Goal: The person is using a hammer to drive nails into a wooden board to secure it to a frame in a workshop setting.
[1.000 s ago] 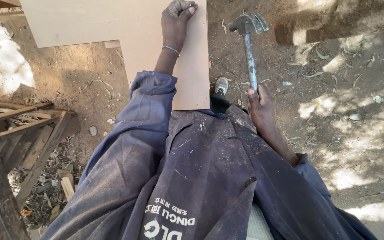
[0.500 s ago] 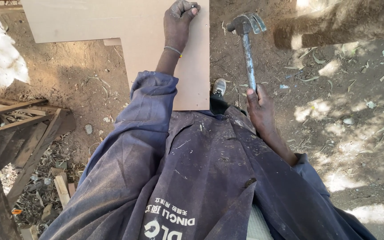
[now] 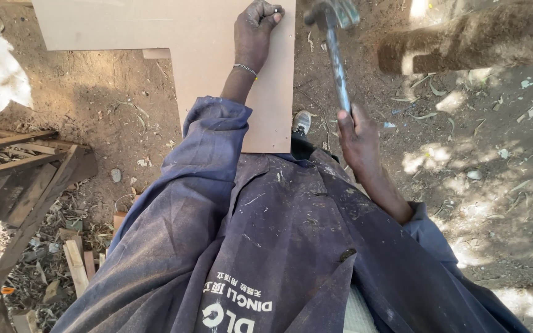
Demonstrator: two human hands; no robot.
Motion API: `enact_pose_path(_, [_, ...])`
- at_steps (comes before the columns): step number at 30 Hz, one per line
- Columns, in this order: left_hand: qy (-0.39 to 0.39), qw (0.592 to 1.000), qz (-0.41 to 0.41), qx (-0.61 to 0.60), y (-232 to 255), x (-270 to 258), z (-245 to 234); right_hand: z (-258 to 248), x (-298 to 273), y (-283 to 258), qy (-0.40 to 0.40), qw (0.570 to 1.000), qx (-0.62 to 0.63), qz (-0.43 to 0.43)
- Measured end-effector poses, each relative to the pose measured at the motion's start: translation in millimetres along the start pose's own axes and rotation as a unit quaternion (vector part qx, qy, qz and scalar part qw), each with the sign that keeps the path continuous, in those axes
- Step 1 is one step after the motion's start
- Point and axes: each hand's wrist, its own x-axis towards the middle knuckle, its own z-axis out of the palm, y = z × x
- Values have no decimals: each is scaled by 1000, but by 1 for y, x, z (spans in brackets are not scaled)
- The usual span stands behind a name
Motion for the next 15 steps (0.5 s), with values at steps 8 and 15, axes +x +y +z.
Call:
enact_pose_path(8, [-31,999,4,12,1,-3,1,-12,16,-57,70,964,-34,-256])
enact_pose_path(15, [-35,995,-12,87,-2,3,5,2,38,-40,-38,986,-162,22])
